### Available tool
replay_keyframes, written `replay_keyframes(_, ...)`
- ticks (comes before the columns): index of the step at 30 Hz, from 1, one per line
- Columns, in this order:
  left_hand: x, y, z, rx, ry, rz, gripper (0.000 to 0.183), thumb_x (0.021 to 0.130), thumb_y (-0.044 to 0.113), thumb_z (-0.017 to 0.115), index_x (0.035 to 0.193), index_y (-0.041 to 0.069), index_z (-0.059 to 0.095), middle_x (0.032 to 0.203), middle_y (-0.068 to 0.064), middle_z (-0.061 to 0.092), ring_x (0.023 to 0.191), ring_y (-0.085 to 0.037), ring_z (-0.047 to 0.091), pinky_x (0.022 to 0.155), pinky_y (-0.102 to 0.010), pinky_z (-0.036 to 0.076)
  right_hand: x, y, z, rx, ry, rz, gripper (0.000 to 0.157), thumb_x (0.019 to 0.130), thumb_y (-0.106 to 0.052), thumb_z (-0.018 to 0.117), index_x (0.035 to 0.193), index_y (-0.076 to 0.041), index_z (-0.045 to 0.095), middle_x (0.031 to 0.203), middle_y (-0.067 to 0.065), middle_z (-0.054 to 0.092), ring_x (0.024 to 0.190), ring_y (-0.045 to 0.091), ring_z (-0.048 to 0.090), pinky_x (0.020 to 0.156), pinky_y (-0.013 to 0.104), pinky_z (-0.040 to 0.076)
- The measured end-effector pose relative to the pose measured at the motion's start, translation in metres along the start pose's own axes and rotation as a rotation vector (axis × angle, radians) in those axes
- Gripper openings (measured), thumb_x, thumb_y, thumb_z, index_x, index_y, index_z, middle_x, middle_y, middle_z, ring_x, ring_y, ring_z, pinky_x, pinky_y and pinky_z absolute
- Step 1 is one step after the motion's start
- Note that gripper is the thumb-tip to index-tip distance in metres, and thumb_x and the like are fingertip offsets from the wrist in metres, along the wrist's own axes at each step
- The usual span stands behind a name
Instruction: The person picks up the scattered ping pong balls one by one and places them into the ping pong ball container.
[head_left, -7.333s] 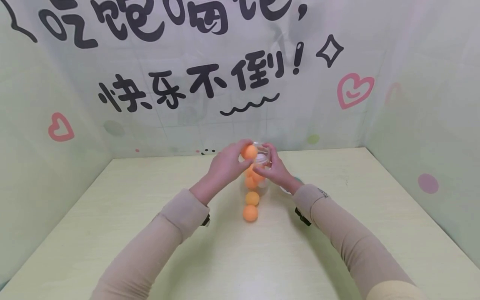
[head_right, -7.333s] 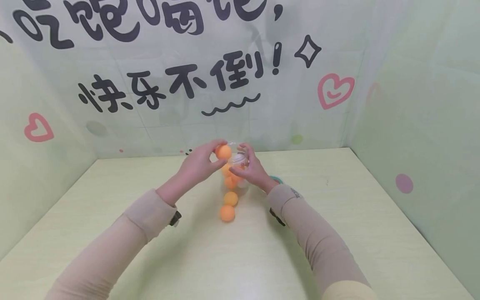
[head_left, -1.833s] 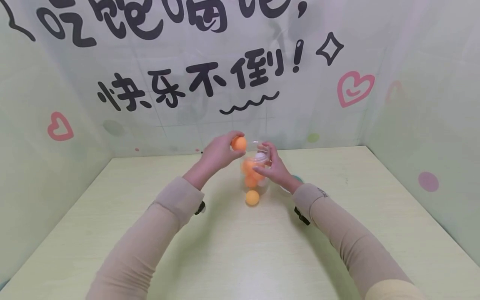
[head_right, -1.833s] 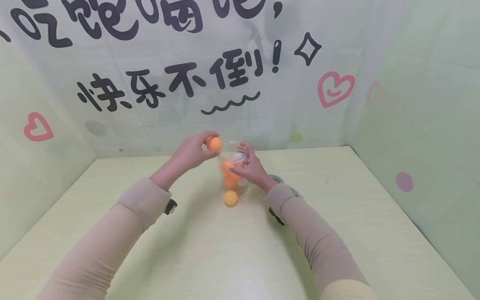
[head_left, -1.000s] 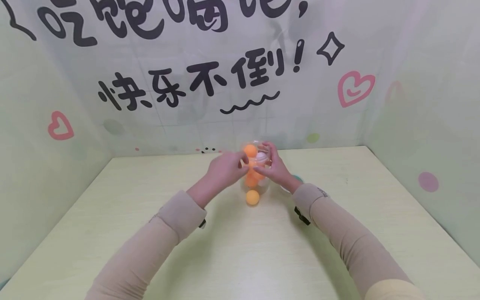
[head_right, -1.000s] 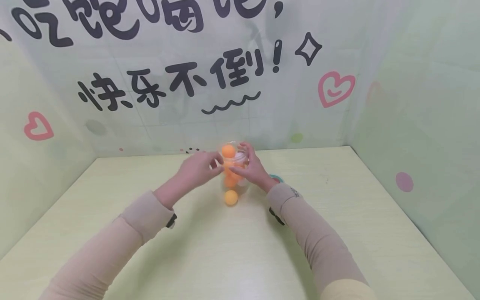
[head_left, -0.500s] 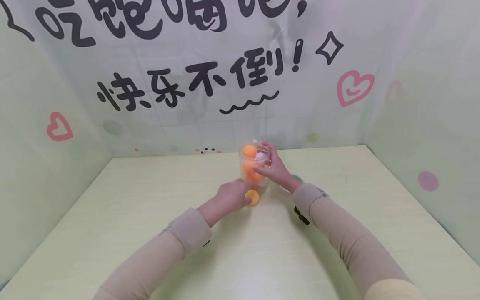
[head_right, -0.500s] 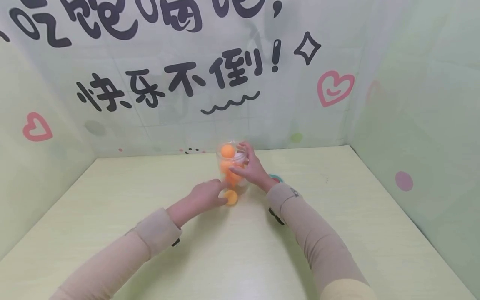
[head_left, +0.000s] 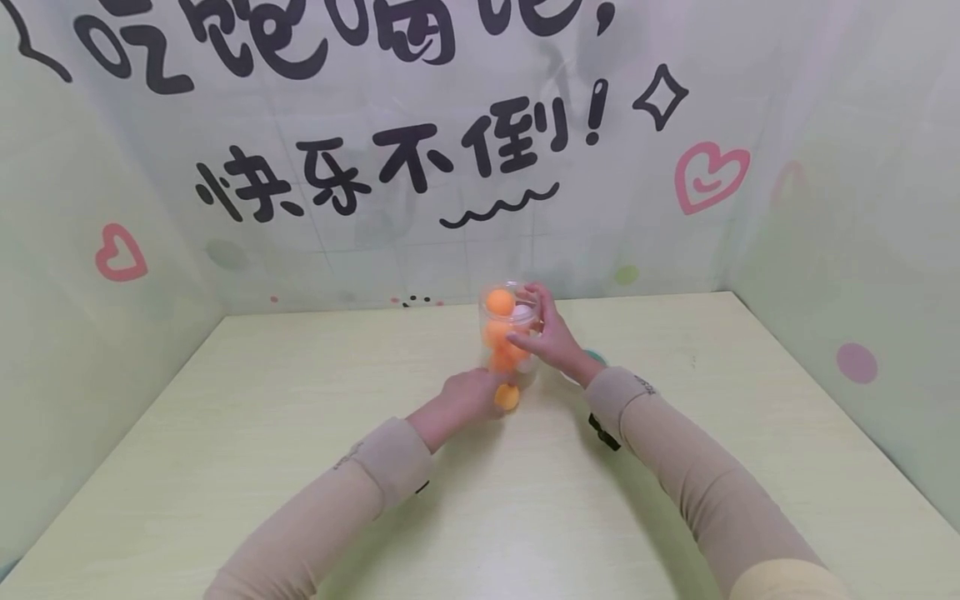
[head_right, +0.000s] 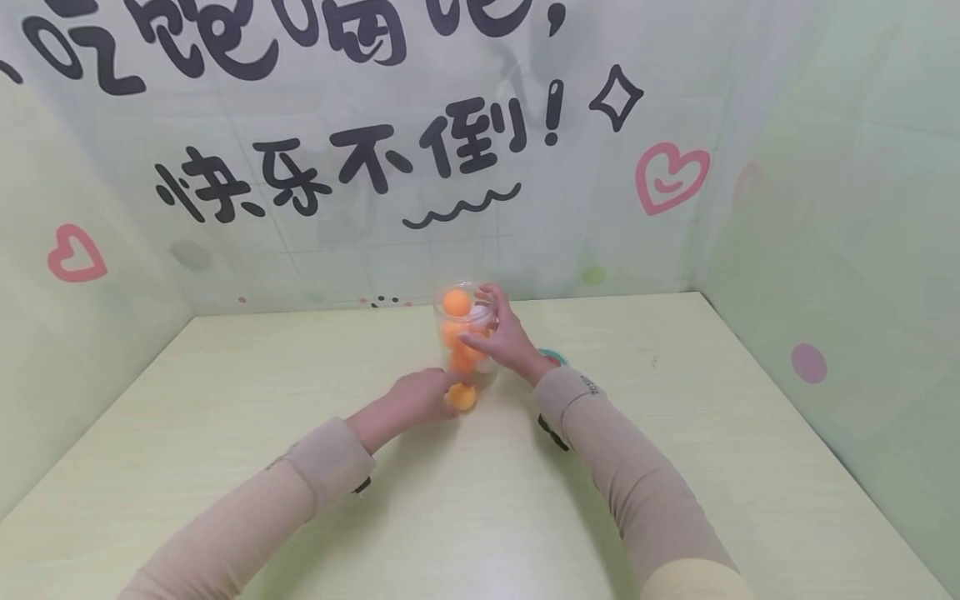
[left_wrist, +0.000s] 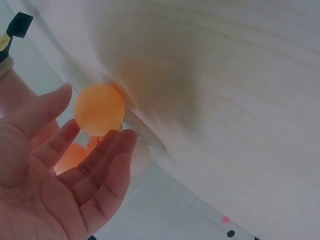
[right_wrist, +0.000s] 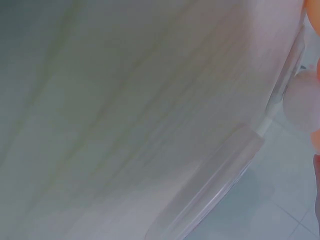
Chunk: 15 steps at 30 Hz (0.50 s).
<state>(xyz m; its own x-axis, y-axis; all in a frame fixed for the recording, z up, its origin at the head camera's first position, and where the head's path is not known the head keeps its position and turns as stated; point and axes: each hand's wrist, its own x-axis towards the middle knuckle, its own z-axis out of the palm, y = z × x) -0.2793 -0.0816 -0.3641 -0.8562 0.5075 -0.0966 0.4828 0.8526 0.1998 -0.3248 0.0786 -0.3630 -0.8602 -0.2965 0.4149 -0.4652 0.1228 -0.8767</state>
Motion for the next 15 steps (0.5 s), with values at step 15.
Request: replay_keyframes(15, 0.0037, -0.0071, 0.0085, -0.029, -0.04, -0.008, 0.023, 0.078, 0.014, 0.068, 0.099, 0.015, 0.06, 0.082, 0.0, 0.056, 0.071, -0.018, 0.048, 0.059, -0.029, 0.039, -0.0001, 0.0008, -0.0002, -0.011, -0.006, 0.009, 0.068, 0.082, 0.001, 0.061, 0.134, 0.003, 0.017, 0.141, 0.026, 0.028, 0.128, 0.041, 0.031, 0.102, 0.056, 0.03)
